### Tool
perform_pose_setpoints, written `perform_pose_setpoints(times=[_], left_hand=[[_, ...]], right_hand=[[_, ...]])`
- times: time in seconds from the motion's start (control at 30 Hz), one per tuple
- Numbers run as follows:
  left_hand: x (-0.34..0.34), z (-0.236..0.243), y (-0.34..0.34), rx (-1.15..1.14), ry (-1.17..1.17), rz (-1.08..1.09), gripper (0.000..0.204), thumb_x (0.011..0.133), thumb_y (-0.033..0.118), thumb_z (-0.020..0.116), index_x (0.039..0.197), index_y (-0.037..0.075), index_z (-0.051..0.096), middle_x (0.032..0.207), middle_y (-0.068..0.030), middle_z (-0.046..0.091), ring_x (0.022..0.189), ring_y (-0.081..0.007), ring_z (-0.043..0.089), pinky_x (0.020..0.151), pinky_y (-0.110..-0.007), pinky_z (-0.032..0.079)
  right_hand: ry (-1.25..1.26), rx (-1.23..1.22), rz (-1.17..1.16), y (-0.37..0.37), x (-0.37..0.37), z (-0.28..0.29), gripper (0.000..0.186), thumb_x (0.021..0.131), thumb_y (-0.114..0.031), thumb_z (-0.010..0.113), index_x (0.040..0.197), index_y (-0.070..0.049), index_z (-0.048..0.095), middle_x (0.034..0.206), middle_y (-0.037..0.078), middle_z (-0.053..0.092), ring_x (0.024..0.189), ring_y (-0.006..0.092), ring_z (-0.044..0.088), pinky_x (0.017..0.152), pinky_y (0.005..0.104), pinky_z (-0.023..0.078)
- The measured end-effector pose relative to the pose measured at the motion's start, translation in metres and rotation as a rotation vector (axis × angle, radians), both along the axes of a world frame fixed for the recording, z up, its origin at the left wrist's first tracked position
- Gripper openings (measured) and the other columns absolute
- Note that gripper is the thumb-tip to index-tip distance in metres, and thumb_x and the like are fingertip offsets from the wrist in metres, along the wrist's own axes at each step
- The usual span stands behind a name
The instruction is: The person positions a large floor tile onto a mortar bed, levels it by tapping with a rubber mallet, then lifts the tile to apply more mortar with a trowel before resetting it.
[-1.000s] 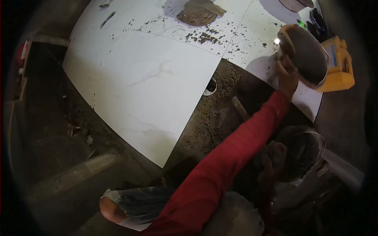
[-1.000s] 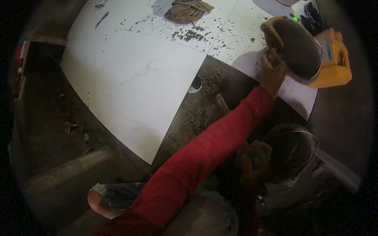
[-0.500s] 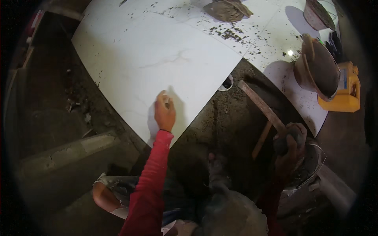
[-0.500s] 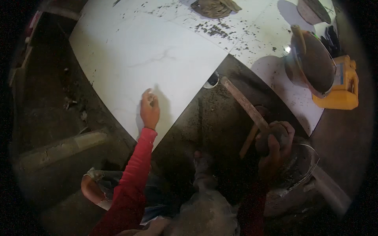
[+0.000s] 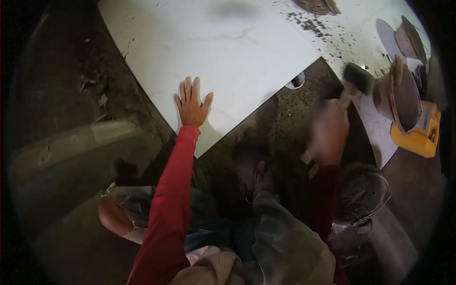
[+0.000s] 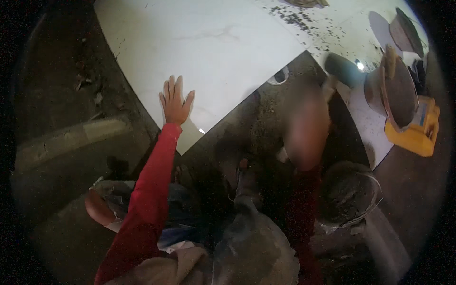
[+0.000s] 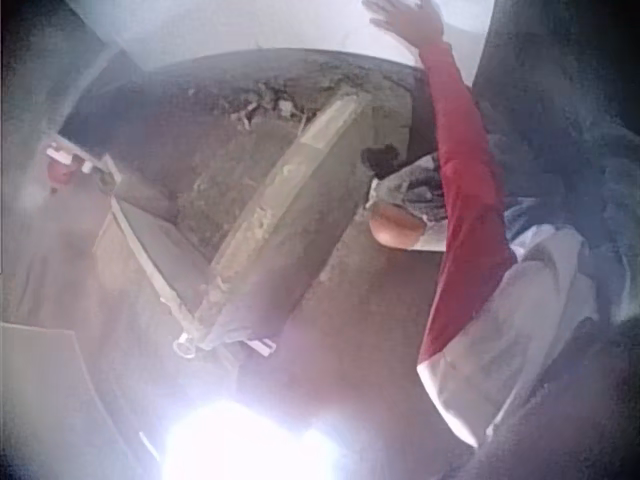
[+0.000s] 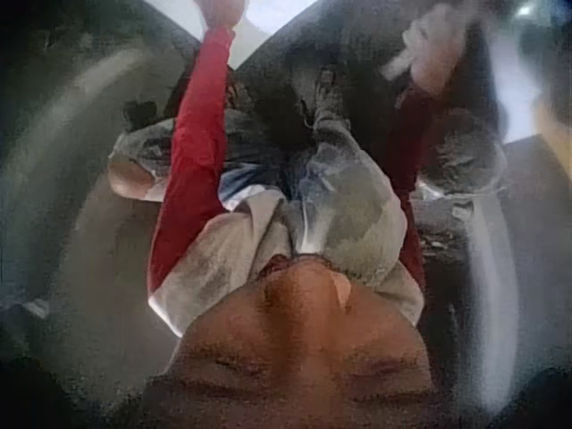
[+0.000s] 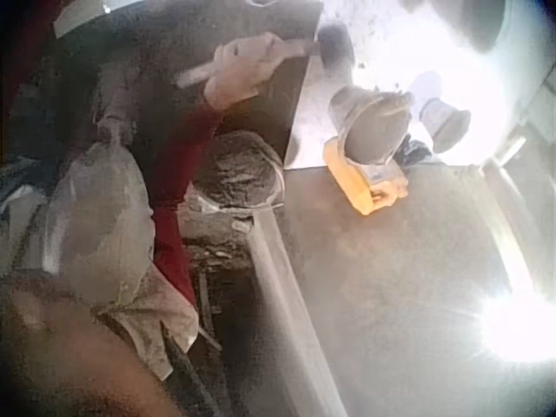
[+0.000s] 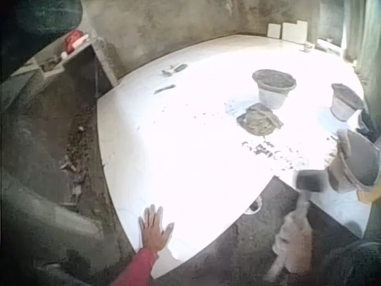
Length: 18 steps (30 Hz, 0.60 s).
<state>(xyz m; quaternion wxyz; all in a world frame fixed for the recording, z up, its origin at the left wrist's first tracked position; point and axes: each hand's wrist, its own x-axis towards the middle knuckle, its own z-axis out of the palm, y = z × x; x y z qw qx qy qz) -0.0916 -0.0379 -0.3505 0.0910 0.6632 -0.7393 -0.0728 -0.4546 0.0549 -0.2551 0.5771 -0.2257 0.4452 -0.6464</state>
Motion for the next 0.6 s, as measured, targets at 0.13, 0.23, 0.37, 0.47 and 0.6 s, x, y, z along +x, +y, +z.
perform_pose_setpoints(times=[0.13, 0.23, 0.37, 0.47, 0.6], left_hand=[[0.017, -0.003, -0.020, 0.021, -0.097, 0.042, 0.065, 0.093, 0.054, 0.050, 0.149, 0.025, 0.033, 0.159, -0.0123, 0.018, 0.146, -0.0374, 0.011, 0.113, -0.061, 0.006], [0.033, -0.009, -0.037, -0.002, -0.068, 0.097, 0.066, 0.091, 0.058, 0.050, 0.148, 0.029, 0.034, 0.159, -0.0123, 0.017, 0.146, -0.0381, 0.011, 0.112, -0.064, 0.004], [0.045, -0.018, -0.041, -0.043, -0.090, 0.036, 0.069, 0.088, 0.064, 0.047, 0.148, 0.031, 0.034, 0.159, -0.0121, 0.017, 0.146, -0.0394, 0.009, 0.112, -0.065, 0.003], [0.038, -0.020, -0.048, -0.071, -0.072, 0.019, 0.070, 0.087, 0.065, 0.048, 0.148, 0.033, 0.033, 0.159, -0.0122, 0.018, 0.145, -0.0403, 0.009, 0.112, -0.065, 0.003], [0.049, -0.026, -0.054, -0.119, -0.055, 0.000, 0.068, 0.086, 0.064, 0.049, 0.147, 0.037, 0.033, 0.158, -0.0107, 0.018, 0.145, -0.0413, 0.008, 0.111, -0.067, 0.003]], right_hand=[[0.864, 0.193, 0.178, 0.002, 0.038, -0.031, 0.024, 0.099, -0.026, 0.051, 0.105, -0.003, 0.053, 0.071, 0.004, 0.051, 0.061, 0.0158, 0.049, 0.058, 0.0322, 0.044], [0.854, 0.195, 0.425, -0.007, 0.084, -0.017, 0.022, 0.097, -0.023, 0.054, 0.108, -0.003, 0.052, 0.076, 0.016, 0.059, 0.064, 0.0269, 0.059, 0.060, 0.0382, 0.046], [1.202, -0.196, 0.319, -0.015, 0.120, -0.011, 0.030, 0.096, -0.027, 0.056, 0.115, -0.005, 0.050, 0.085, 0.026, 0.064, 0.075, 0.0434, 0.065, 0.060, 0.0487, 0.051], [1.429, -0.022, 0.588, -0.019, 0.127, -0.039, 0.029, 0.096, -0.029, 0.053, 0.110, -0.005, 0.045, 0.073, 0.023, 0.063, 0.064, 0.0430, 0.064, 0.056, 0.0503, 0.053], [1.566, -0.031, 0.650, -0.037, 0.151, -0.034, 0.031, 0.096, -0.033, 0.054, 0.106, -0.005, 0.046, 0.063, 0.020, 0.062, 0.055, 0.0403, 0.063, 0.047, 0.0492, 0.050]])
